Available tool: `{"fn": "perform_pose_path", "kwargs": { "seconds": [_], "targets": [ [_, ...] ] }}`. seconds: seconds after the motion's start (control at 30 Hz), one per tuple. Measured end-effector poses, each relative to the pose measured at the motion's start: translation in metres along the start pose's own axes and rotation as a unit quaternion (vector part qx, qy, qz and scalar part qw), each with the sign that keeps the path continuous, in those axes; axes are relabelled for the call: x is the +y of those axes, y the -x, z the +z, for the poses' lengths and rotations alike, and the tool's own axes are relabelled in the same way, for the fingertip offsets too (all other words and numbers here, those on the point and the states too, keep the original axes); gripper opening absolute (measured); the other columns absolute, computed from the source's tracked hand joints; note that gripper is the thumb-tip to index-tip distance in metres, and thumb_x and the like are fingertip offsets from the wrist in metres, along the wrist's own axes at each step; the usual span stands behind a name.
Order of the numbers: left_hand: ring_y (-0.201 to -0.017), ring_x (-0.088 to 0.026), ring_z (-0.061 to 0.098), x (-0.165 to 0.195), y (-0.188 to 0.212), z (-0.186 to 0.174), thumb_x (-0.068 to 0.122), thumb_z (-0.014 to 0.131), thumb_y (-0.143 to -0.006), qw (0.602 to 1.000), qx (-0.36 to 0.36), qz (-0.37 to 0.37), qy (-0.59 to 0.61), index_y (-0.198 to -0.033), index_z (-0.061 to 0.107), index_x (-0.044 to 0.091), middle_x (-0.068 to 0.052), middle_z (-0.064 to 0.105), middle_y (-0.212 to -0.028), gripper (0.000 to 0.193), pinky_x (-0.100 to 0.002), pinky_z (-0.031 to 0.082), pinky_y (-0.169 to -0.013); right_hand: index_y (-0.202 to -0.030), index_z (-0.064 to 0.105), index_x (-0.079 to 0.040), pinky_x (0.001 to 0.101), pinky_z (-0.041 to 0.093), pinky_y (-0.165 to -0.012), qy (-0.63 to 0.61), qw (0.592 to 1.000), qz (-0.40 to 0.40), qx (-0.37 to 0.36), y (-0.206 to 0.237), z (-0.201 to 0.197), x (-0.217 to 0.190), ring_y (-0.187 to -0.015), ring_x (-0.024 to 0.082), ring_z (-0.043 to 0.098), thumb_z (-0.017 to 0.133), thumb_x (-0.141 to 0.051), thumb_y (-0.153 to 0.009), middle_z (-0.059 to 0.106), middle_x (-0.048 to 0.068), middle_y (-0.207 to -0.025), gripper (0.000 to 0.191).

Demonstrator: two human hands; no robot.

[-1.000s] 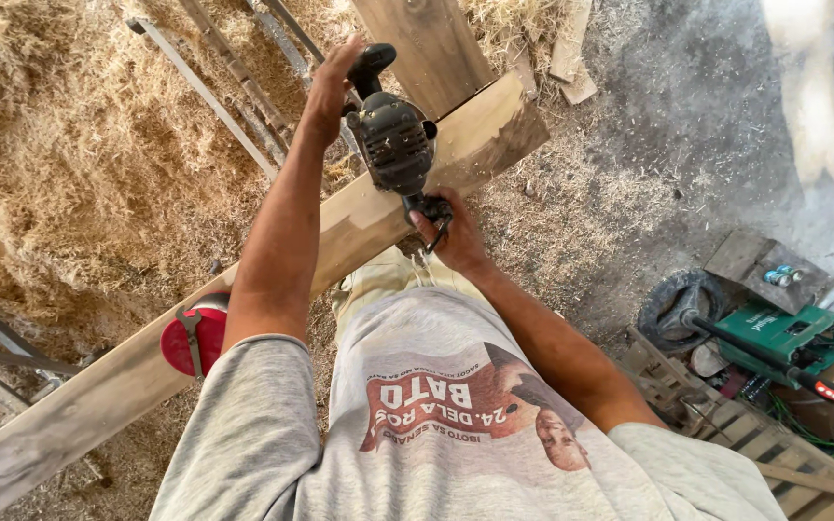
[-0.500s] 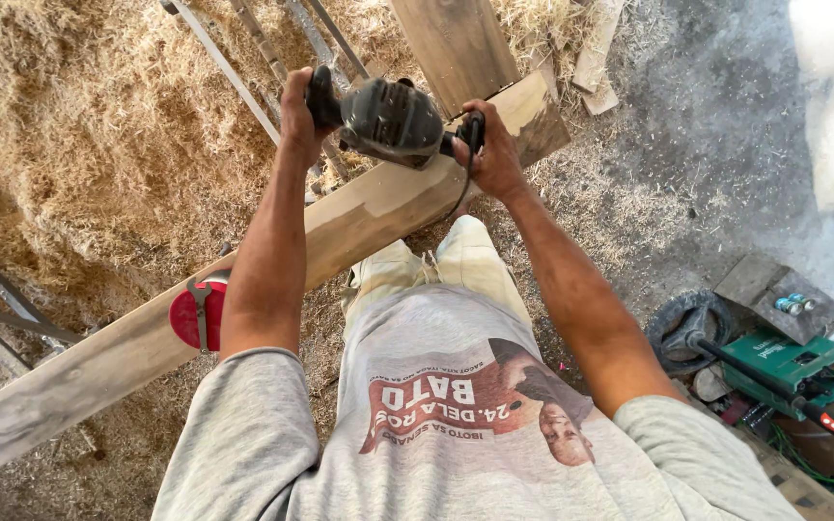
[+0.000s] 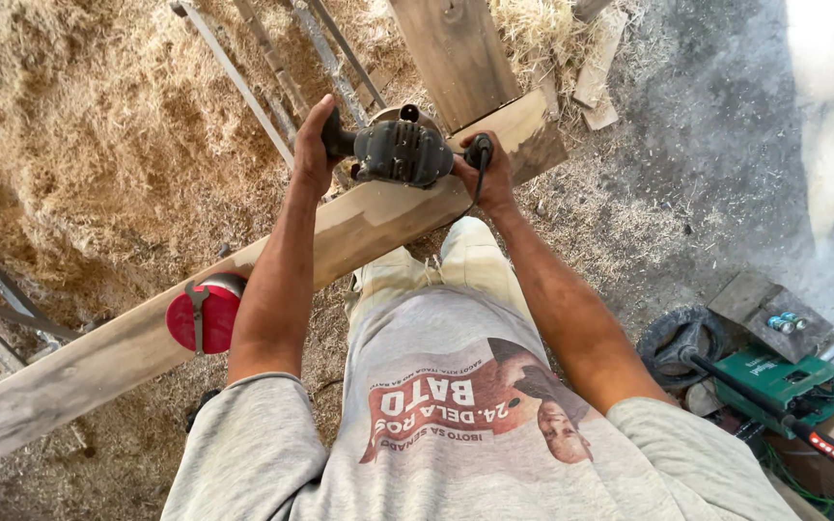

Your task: The person takes a router bit and wrench from red cups on a wooden beam, fits the bit into a handheld router and tightens it with the wrench, then guides the router along a wooden beam to shape its edge.

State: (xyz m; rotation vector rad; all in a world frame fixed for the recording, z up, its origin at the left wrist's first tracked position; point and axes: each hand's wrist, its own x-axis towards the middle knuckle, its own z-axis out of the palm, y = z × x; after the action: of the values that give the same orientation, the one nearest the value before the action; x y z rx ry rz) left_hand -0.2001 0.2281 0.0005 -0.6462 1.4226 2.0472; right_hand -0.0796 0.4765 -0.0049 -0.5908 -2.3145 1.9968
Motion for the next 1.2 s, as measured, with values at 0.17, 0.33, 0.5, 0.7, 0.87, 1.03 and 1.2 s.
{"fn": "perform_pose_path", "kwargs": {
  "seconds": [0.17,0.33,0.5,0.7,0.87,1.03,1.2],
  "targets": [
    [-0.071,-0.012,0.057,-0.007,0.004,0.003,0.059,0.075,-0.082,0.999,0.002,0.043,-0.024,-0.105,0.061,0.014,-0.002,0.051,-0.088,0.053,-0.031,0.048,-0.057,-0.111,0.060,-0.008,0.0282,0.065,-0.082,-0.072,0.997,-0.020,-0.015,-0.006,-0.008,-0.001,-0.095,0.014,0.068,0.081,-0.002,-0.085,0.066,0.004,-0.100,0.033],
    [-0.070,-0.015,0.056,-0.016,0.018,0.012,0.056,0.071,-0.087,0.995,-0.042,0.090,-0.011,-0.100,0.058,0.011,-0.006,0.054,-0.089,0.049,-0.031,0.047,-0.057,-0.116,0.059,-0.008,0.0316,0.063,-0.085,-0.071,0.995,-0.076,-0.002,0.000,-0.035,-0.001,-0.100,0.016,0.067,0.078,0.001,-0.087,0.065,0.005,-0.106,0.036],
    [-0.078,-0.013,0.055,-0.024,0.008,0.044,0.051,0.069,-0.093,0.983,-0.136,0.111,-0.046,-0.099,0.055,0.012,-0.003,0.052,-0.090,0.042,-0.029,0.052,-0.071,-0.116,0.063,-0.007,0.0336,0.059,-0.091,-0.150,0.983,-0.078,0.071,0.017,-0.067,0.010,-0.101,0.018,0.066,0.075,0.007,-0.081,0.065,0.005,-0.107,0.039],
    [-0.074,-0.011,0.055,-0.072,0.017,0.094,0.045,0.072,-0.093,0.978,-0.190,0.032,-0.082,-0.095,0.057,0.014,0.000,0.053,-0.082,0.035,-0.026,0.050,-0.070,-0.112,0.065,-0.005,0.0316,0.057,-0.091,-0.129,0.976,-0.055,0.167,0.067,-0.122,0.043,-0.099,0.017,0.066,0.074,0.011,-0.079,0.067,0.005,-0.104,0.037],
    [-0.068,-0.008,0.048,-0.111,0.033,0.141,0.038,0.073,-0.095,0.974,-0.192,-0.007,-0.120,-0.092,0.059,0.013,0.003,0.049,-0.077,0.029,-0.024,0.038,-0.060,-0.110,0.066,-0.004,0.0319,0.058,-0.088,-0.157,0.963,-0.025,0.219,0.096,-0.173,0.064,-0.098,0.017,0.066,0.074,0.011,-0.077,0.066,0.006,-0.105,0.038],
    [-0.074,-0.009,0.055,-0.124,0.034,0.204,0.037,0.079,-0.088,0.974,-0.194,-0.014,-0.119,-0.098,0.061,0.008,0.001,0.056,-0.082,0.035,-0.026,0.049,-0.067,-0.112,0.067,-0.005,0.0302,0.057,-0.088,-0.208,0.958,-0.033,0.197,0.085,-0.235,0.059,-0.098,0.016,0.064,0.071,0.011,-0.078,0.064,0.006,-0.104,0.039],
    [-0.079,-0.014,0.061,-0.118,0.015,0.264,0.048,0.081,-0.079,0.969,-0.167,0.017,-0.184,-0.112,0.060,0.003,-0.006,0.061,-0.089,0.059,-0.028,0.052,-0.071,-0.103,0.067,-0.007,0.0334,0.064,-0.077,-0.260,0.940,0.071,0.208,0.043,-0.275,0.044,-0.090,0.018,0.067,0.076,0.007,-0.078,0.065,0.007,-0.099,0.030]
  ]
}}
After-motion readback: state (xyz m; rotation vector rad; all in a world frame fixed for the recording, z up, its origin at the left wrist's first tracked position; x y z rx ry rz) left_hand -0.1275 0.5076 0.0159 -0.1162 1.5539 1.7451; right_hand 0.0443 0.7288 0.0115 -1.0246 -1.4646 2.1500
